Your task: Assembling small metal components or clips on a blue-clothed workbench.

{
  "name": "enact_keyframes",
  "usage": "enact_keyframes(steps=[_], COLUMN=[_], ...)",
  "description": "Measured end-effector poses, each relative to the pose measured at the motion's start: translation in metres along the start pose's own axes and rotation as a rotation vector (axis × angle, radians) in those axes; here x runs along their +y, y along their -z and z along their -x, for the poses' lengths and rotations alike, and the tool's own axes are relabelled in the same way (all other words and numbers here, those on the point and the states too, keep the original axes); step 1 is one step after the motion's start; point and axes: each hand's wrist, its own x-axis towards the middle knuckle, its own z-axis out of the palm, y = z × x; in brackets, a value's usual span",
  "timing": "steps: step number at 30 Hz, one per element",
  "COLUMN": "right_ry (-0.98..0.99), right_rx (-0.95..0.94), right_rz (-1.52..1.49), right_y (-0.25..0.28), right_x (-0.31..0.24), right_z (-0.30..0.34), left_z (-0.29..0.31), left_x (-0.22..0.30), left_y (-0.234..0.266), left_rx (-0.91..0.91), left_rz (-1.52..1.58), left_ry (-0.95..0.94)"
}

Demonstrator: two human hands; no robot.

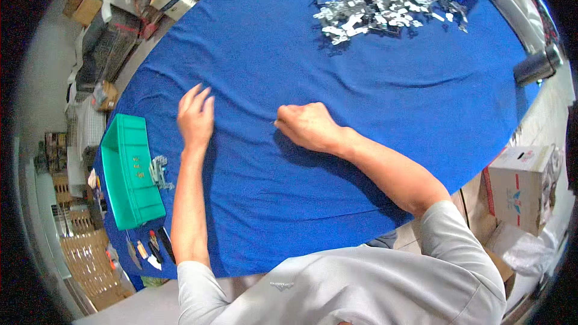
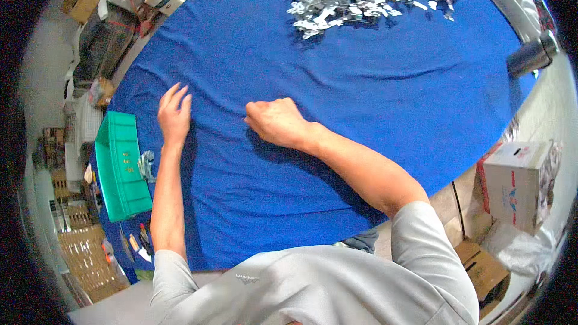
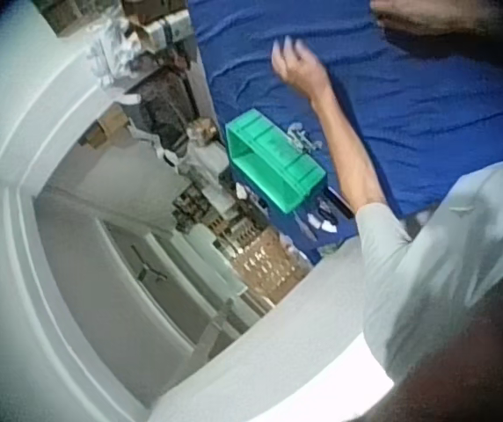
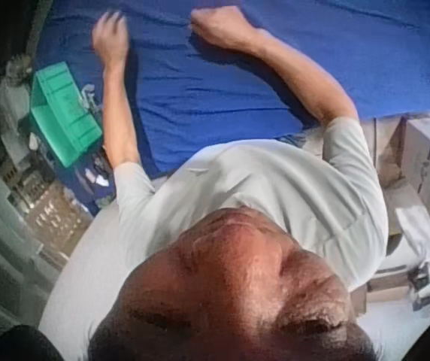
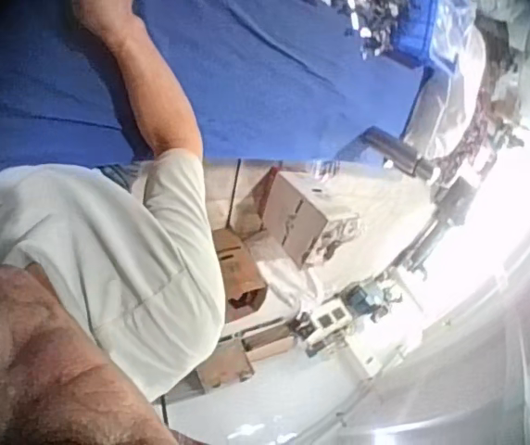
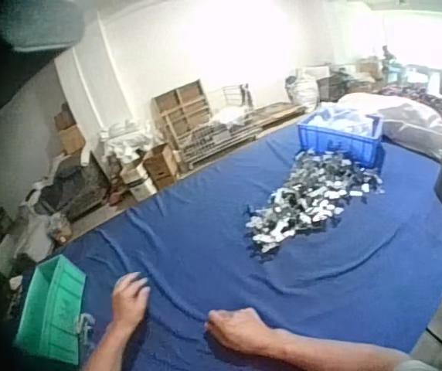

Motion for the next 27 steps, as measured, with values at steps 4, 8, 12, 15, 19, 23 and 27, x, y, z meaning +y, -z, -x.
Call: enact_keyframes(steps=[4, 8, 12, 15, 19, 23, 27], right_ry=[0.028, 0.045, 0.162, 0.123, 0.060, -0.010, -0.024], right_rx=[-0.007, 0.036, 0.150, 0.121, 0.024, -0.074, -0.115], right_rz=[0.033, 0.027, -0.016, -0.001, 0.023, -0.004, -0.021], right_y=[-0.004, -0.013, -0.017, -0.016, -0.005, -0.002, 0.004], right_x=[0.003, 0.008, 0.005, 0.009, 0.006, 0.002, -0.011], right_z=[0.002, 0.005, 0.000, 0.002, 0.003, -0.001, -0.006], left_z=[-0.071, -0.107, -0.122, -0.122, -0.128, -0.148, -0.172], left_x=[0.129, 0.216, 0.237, 0.240, 0.220, 0.206, 0.202], left_y=[-0.046, -0.092, -0.117, -0.123, -0.115, -0.113, -0.126], left_rx=[-0.025, -0.066, -0.141, -0.154, -0.104, -0.007, 0.080], left_rz=[0.275, 0.322, 0.263, 0.321, 0.260, 0.239, 0.296], left_ry=[-0.255, -0.427, -0.406, -0.454, -0.512, -0.382, -0.239])
